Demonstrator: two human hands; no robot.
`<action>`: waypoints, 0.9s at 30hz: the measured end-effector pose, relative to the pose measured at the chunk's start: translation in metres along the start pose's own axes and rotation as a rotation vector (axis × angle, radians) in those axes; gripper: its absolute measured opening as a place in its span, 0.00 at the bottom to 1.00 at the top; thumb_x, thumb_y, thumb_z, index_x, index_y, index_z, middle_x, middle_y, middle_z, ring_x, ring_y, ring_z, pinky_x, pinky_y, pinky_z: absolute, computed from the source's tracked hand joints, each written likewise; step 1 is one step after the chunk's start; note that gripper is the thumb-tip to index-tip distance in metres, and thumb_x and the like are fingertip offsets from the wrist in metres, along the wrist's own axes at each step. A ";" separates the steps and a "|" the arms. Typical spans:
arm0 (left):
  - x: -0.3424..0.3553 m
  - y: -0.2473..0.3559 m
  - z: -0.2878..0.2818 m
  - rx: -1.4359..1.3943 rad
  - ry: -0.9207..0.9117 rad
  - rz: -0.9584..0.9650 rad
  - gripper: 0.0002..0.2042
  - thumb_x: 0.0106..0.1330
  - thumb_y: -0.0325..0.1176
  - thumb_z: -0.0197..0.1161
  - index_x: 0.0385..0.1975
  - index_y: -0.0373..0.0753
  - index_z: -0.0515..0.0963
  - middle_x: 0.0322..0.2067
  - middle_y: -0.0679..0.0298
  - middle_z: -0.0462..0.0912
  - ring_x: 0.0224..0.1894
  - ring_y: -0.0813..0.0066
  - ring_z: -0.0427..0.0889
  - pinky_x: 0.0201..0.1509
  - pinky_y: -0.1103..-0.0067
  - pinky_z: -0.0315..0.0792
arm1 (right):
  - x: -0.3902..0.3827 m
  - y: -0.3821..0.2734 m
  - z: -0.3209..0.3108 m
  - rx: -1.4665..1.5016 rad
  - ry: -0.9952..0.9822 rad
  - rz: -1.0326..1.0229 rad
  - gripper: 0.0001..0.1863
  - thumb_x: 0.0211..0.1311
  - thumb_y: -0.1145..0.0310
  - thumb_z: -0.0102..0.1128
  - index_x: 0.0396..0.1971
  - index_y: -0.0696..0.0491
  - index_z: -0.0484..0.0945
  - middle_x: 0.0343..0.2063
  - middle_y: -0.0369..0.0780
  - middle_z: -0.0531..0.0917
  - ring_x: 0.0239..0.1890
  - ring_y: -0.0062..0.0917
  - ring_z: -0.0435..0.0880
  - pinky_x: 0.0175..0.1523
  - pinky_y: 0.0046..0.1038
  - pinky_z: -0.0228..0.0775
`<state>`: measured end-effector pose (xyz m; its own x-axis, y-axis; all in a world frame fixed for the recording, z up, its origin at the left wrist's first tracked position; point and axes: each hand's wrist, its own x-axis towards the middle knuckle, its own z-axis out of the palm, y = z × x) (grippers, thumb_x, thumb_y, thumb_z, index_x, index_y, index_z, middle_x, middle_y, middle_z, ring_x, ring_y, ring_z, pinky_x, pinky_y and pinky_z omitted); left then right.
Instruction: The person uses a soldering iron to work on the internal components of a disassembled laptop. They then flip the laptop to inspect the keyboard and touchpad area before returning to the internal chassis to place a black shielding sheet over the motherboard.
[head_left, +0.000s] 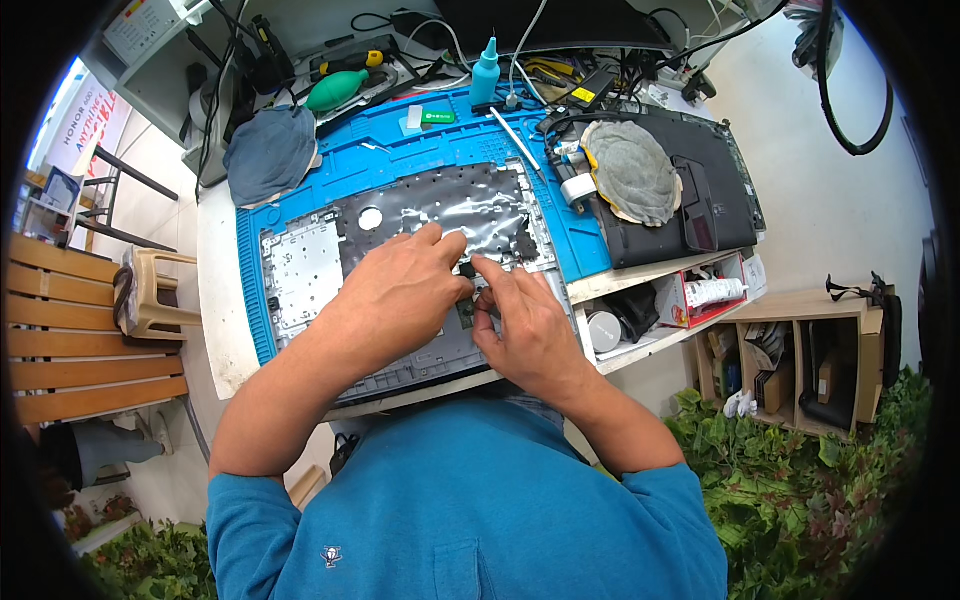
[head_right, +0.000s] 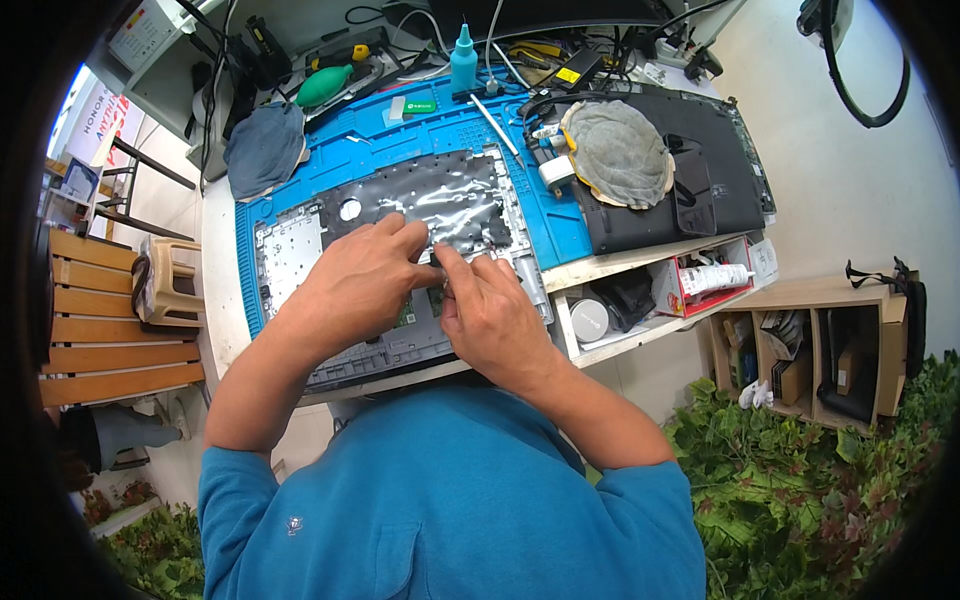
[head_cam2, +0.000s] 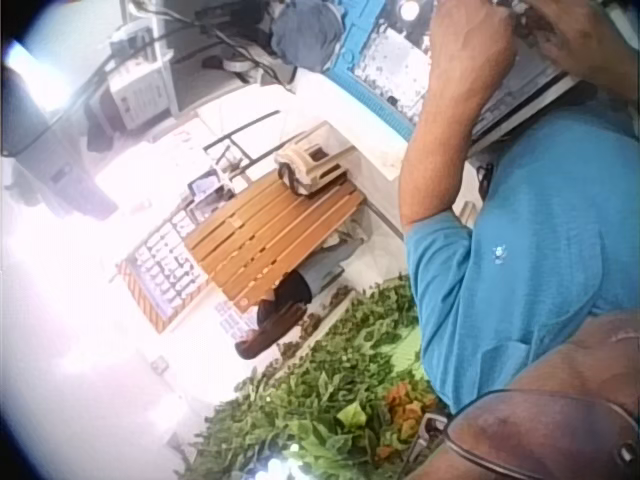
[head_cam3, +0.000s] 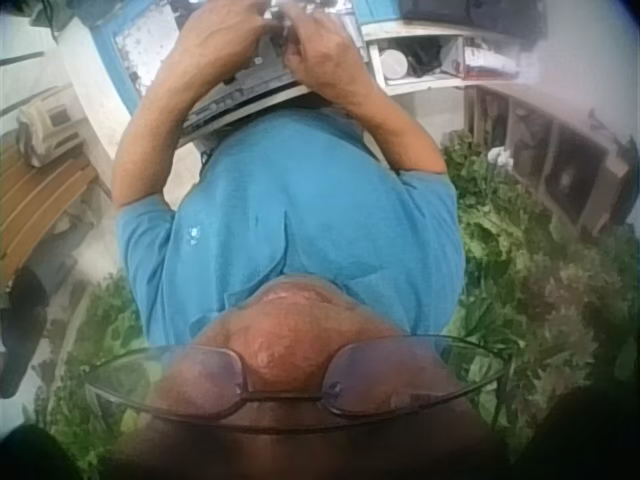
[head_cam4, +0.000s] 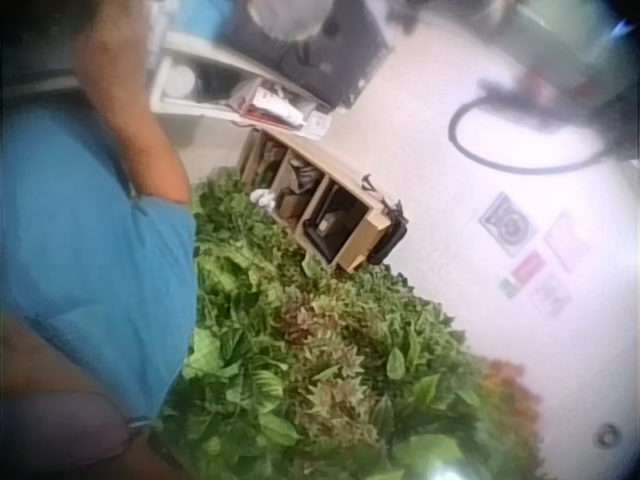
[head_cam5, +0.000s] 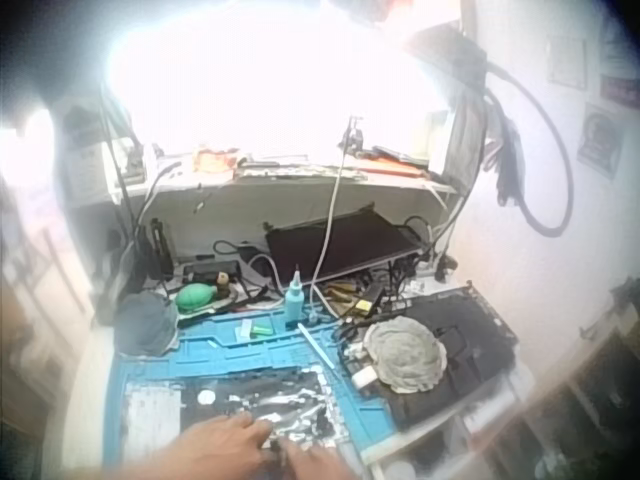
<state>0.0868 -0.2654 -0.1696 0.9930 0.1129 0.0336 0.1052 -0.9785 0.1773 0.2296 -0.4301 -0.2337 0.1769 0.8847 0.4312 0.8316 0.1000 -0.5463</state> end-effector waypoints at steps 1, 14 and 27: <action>0.000 0.000 0.000 -0.002 0.003 -0.002 0.16 0.58 0.25 0.73 0.45 0.51 0.95 0.44 0.64 0.81 0.51 0.62 0.82 0.55 0.67 0.84 | 0.000 0.000 0.000 0.001 0.000 0.000 0.35 0.58 0.82 0.69 0.68 0.65 0.74 0.33 0.48 0.81 0.37 0.44 0.82 0.48 0.43 0.75; -0.003 0.000 0.000 -0.007 -0.032 0.018 0.17 0.60 0.27 0.71 0.48 0.51 0.95 0.45 0.64 0.81 0.52 0.63 0.82 0.56 0.68 0.83 | 0.000 0.004 -0.004 0.042 -0.007 0.089 0.35 0.57 0.80 0.74 0.68 0.57 0.76 0.35 0.42 0.89 0.42 0.41 0.86 0.52 0.42 0.78; -0.007 0.005 -0.009 -0.005 -0.110 0.053 0.19 0.64 0.25 0.69 0.53 0.53 0.94 0.48 0.62 0.82 0.54 0.62 0.82 0.60 0.67 0.81 | -0.004 0.008 -0.019 0.100 0.003 0.111 0.31 0.58 0.82 0.71 0.64 0.59 0.79 0.34 0.42 0.84 0.40 0.41 0.84 0.53 0.43 0.76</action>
<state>0.0801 -0.2693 -0.1605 0.9970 0.0407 -0.0652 0.0520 -0.9818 0.1826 0.2458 -0.4411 -0.2265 0.2663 0.8916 0.3662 0.7500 0.0469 -0.6597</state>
